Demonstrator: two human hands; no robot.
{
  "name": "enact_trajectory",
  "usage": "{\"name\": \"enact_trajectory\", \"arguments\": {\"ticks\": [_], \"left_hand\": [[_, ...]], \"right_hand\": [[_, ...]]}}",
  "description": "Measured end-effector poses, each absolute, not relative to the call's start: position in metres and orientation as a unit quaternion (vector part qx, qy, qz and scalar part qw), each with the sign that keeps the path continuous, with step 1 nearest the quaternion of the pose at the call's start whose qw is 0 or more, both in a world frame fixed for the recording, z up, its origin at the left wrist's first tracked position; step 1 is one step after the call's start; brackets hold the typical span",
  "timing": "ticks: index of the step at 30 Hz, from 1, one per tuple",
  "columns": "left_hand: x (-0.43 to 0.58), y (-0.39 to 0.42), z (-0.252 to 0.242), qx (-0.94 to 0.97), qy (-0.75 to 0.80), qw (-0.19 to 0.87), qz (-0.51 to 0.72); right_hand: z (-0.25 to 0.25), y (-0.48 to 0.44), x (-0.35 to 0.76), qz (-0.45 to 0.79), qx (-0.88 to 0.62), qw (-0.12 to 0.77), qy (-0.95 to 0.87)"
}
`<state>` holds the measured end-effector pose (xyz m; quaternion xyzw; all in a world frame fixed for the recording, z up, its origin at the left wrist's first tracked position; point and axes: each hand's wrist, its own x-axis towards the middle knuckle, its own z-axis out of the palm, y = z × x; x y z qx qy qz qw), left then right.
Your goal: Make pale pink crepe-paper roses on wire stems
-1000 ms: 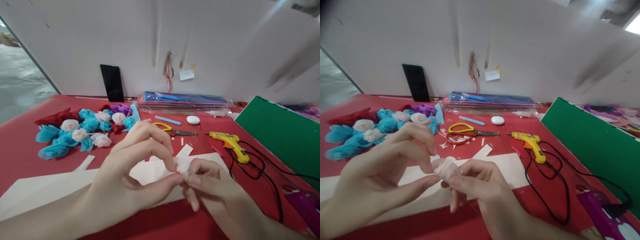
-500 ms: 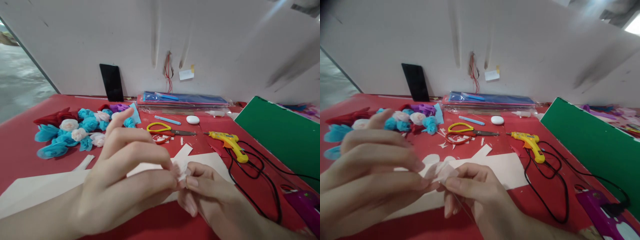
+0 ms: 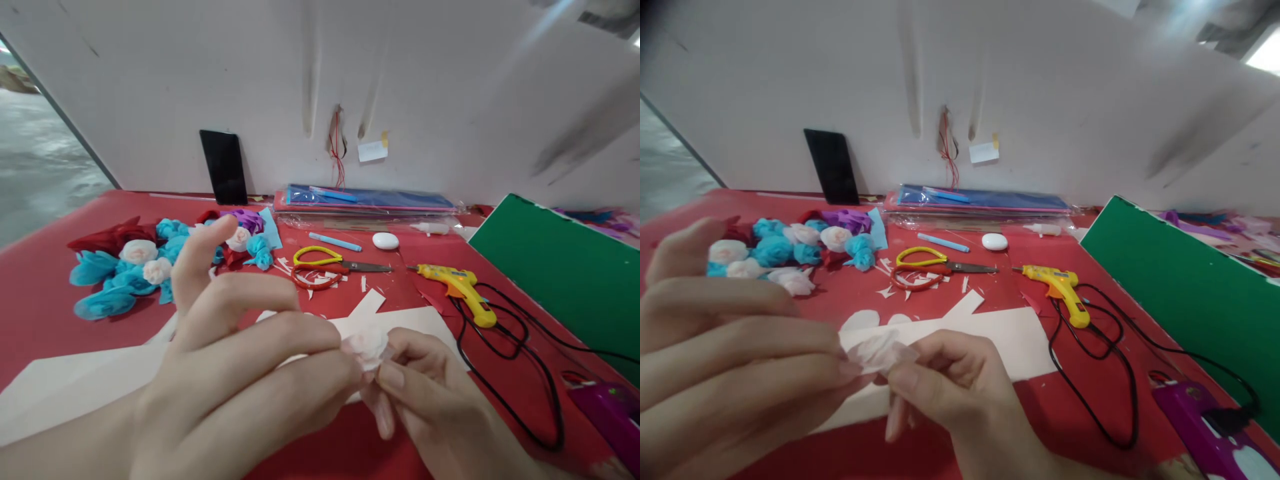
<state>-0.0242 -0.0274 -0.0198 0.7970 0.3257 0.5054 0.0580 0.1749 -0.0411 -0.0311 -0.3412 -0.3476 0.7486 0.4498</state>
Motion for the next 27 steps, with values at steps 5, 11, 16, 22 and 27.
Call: {"name": "enact_trajectory", "arguments": {"ticks": [5, 11, 16, 22, 27], "left_hand": [[-0.033, -0.009, -0.011, 0.856, 0.266, -0.056, 0.439], [-0.021, -0.015, -0.016, 0.805, 0.304, 0.082, 0.503], [-0.010, -0.018, -0.023, 0.746, 0.341, 0.238, 0.519], [-0.006, -0.015, -0.027, 0.748, 0.316, 0.227, 0.538], [-0.019, -0.007, -0.024, 0.821, 0.291, 0.006, 0.492]], "right_hand": [[-0.032, -0.046, 0.179, 0.719, -0.341, 0.474, -0.377], [-0.032, -0.049, 0.179, 0.692, -0.349, 0.494, -0.394], [-0.033, -0.049, 0.177, 0.719, -0.341, 0.487, -0.360], [-0.035, -0.044, 0.175, 0.747, -0.333, 0.476, -0.322], [-0.036, -0.038, 0.172, 0.777, -0.301, 0.475, -0.284]]}}
